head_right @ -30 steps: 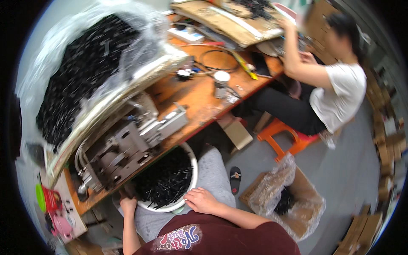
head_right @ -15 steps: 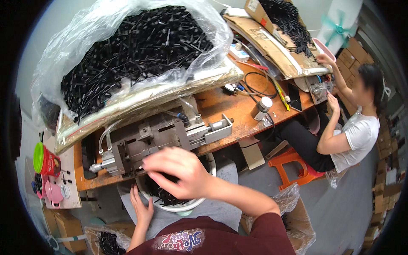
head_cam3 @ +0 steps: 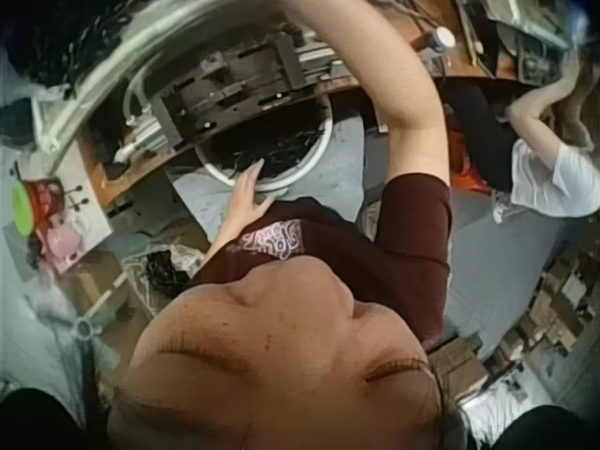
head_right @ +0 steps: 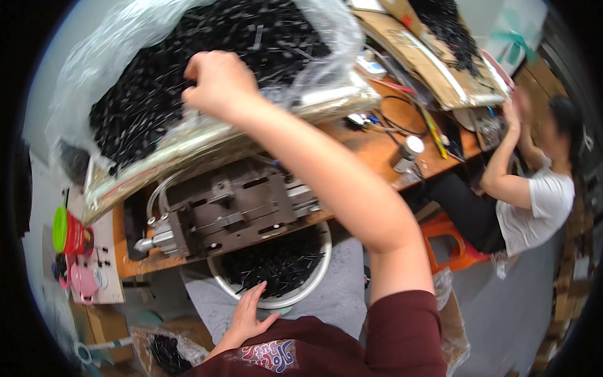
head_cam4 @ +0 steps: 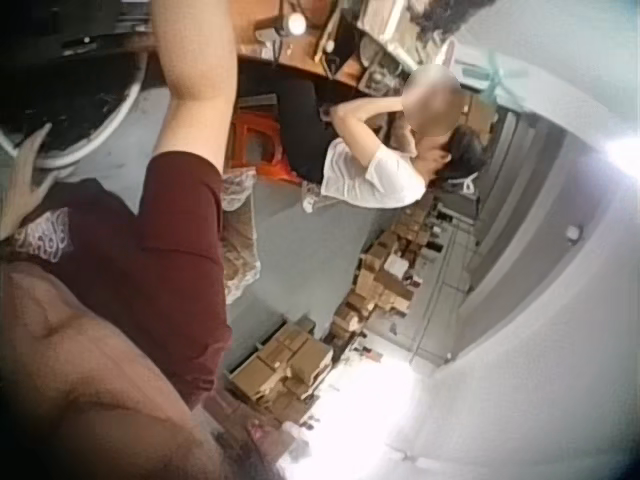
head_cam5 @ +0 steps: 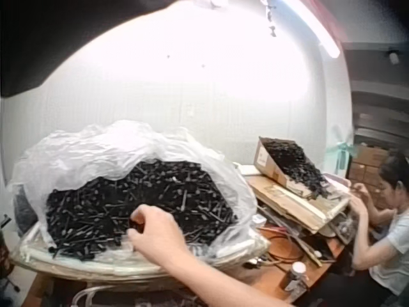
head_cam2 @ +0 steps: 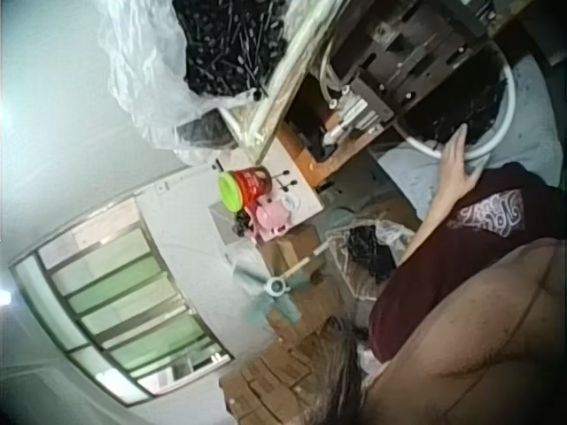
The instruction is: Assembling small black plastic components using a pneumatic clamping tool.
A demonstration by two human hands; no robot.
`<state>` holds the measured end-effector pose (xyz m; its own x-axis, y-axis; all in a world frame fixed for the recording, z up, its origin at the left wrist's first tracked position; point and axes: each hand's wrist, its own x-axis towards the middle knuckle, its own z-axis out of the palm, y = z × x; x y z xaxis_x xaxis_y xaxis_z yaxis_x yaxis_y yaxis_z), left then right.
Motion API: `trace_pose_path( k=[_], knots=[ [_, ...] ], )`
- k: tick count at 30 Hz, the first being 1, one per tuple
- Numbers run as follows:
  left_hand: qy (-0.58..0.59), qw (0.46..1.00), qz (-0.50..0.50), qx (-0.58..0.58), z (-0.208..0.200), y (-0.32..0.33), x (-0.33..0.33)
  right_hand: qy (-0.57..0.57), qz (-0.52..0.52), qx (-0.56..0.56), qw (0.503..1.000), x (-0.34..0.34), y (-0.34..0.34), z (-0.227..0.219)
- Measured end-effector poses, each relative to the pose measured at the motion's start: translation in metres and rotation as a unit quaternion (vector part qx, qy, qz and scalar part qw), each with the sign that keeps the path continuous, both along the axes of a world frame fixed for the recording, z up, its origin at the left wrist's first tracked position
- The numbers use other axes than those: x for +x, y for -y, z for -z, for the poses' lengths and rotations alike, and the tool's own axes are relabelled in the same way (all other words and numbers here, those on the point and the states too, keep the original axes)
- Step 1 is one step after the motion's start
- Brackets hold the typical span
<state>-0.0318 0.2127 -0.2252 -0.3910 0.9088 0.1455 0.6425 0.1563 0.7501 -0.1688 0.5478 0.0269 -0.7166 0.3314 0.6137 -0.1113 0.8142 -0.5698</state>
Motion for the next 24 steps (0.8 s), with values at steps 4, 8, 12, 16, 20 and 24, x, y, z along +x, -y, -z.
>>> trace_pose_path(
  k=[4, 8, 12, 16, 20, 24],
  knots=[
    [-0.064, 0.996, 0.039, -0.038, 0.024, 0.008, -0.004, 0.101, -0.03, -0.019, 0.994, -0.014, -0.004, -0.02],
    [-0.165, 0.975, 0.114, -0.095, 0.032, 0.005, -0.004, 0.157, 0.061, 0.091, 0.982, -0.037, -0.014, -0.017],
    [-0.227, 0.958, 0.133, -0.116, 0.054, -0.005, -0.003, 0.286, 0.068, 0.143, 0.945, -0.049, -0.011, -0.015],
    [-0.265, 0.949, 0.141, -0.096, 0.069, -0.008, -0.008, 0.302, 0.06, 0.176, 0.935, -0.06, -0.01, -0.003],
    [-0.262, 0.95, 0.148, -0.08, 0.072, -0.003, -0.01, 0.324, 0.072, 0.177, 0.926, -0.064, -0.007, -0.002],
    [-0.259, 0.953, 0.126, -0.097, 0.066, 0.003, -0.011, 0.36, 0.032, 0.165, 0.918, -0.057, -0.013, -0.01]
  ],
)
